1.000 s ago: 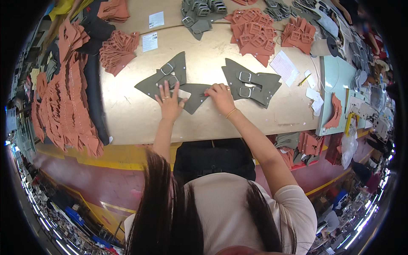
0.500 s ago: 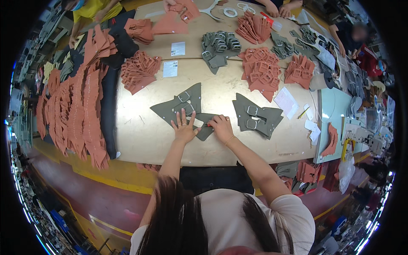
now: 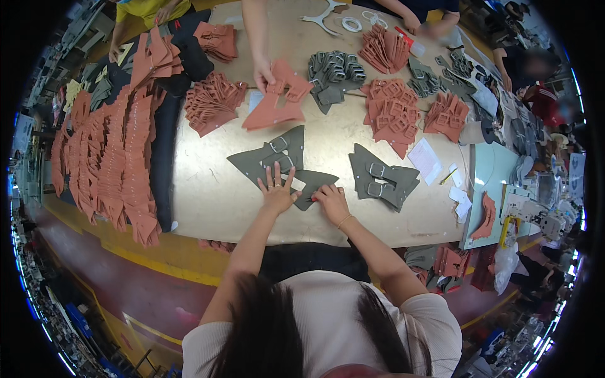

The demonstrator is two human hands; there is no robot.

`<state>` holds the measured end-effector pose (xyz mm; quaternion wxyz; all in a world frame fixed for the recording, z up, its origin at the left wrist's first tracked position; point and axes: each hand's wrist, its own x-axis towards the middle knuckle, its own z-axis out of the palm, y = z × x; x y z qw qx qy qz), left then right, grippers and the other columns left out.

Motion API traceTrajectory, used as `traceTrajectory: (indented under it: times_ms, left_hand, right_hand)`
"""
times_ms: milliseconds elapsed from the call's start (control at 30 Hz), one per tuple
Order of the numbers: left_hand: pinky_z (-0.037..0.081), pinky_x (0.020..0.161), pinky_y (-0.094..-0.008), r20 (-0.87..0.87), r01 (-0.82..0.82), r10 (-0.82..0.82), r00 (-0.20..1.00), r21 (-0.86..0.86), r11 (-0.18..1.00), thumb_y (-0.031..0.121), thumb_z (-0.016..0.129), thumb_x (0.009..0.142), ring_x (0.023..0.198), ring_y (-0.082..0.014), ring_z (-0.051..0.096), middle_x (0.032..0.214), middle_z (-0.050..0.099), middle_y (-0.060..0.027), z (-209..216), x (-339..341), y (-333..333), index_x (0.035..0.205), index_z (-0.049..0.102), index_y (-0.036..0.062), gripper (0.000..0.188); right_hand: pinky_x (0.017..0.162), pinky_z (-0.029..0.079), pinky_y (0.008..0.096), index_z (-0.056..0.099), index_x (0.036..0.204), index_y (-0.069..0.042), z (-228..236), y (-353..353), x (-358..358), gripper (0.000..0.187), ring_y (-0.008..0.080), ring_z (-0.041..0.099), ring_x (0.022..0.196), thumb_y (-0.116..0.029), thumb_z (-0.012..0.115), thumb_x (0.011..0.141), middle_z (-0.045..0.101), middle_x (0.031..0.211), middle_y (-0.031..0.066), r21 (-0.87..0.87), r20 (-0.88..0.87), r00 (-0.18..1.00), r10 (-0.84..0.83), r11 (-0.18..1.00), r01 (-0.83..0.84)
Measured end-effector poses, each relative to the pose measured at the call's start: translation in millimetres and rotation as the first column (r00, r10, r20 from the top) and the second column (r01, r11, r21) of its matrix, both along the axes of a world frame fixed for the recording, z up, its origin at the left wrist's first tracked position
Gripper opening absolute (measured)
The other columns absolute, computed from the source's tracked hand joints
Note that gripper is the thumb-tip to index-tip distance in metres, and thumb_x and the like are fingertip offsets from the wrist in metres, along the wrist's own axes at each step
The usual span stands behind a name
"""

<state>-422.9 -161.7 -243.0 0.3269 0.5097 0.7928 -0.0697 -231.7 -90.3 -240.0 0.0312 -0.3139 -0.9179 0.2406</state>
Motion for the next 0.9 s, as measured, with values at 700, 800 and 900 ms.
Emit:
traceTrajectory:
  times_ms: [700, 800, 900]
  left_hand:
    - [-0.002, 0.106, -0.0695, 0.001, 0.020, -0.020, 1.000, 0.058, 0.998, 0.063, 0.052, 0.085, 0.143, -0.0408, -0.014, 0.157, -0.017, -0.0158, -5, -1, -4, 0.153, 0.005, 0.0322, 0.088]
    - [-0.004, 0.108, -0.0676, 0.001, 0.000, 0.000, 1.000, 0.045, 0.999, 0.060, 0.053, 0.086, 0.144, -0.0383, -0.015, 0.158, -0.016, -0.0127, -4, -1, -4, 0.152, 0.004, 0.0375, 0.084]
    - [-0.004, 0.107, -0.0685, -0.010, 0.006, -0.005, 1.000, 0.042, 0.999, 0.060, 0.052, 0.087, 0.144, -0.0394, -0.015, 0.158, -0.016, -0.0132, -7, 0, -4, 0.152, 0.005, 0.0370, 0.083]
  right_hand:
    - [0.081, 0.039, 0.0398, 0.066, 0.090, -0.020, 1, 7, -6, 0.018, 0.0216, 0.052, 0.094, -0.009, 0.059, 0.078, 0.056, 0.092, 0.0002, 0.068, -0.032, 0.998, -0.048, 0.996, 0.051]
    - [0.080, 0.040, 0.0400, 0.066, 0.090, -0.020, 3, 9, -6, 0.018, 0.0216, 0.053, 0.094, -0.009, 0.058, 0.079, 0.056, 0.092, 0.0004, 0.072, -0.023, 0.999, 0.036, 0.997, -0.035]
    - [0.080, 0.040, 0.0396, 0.066, 0.090, -0.019, 2, 11, -6, 0.018, 0.0221, 0.053, 0.093, -0.008, 0.057, 0.078, 0.056, 0.090, 0.0006, 0.110, -0.076, 0.996, -0.047, 0.992, 0.055]
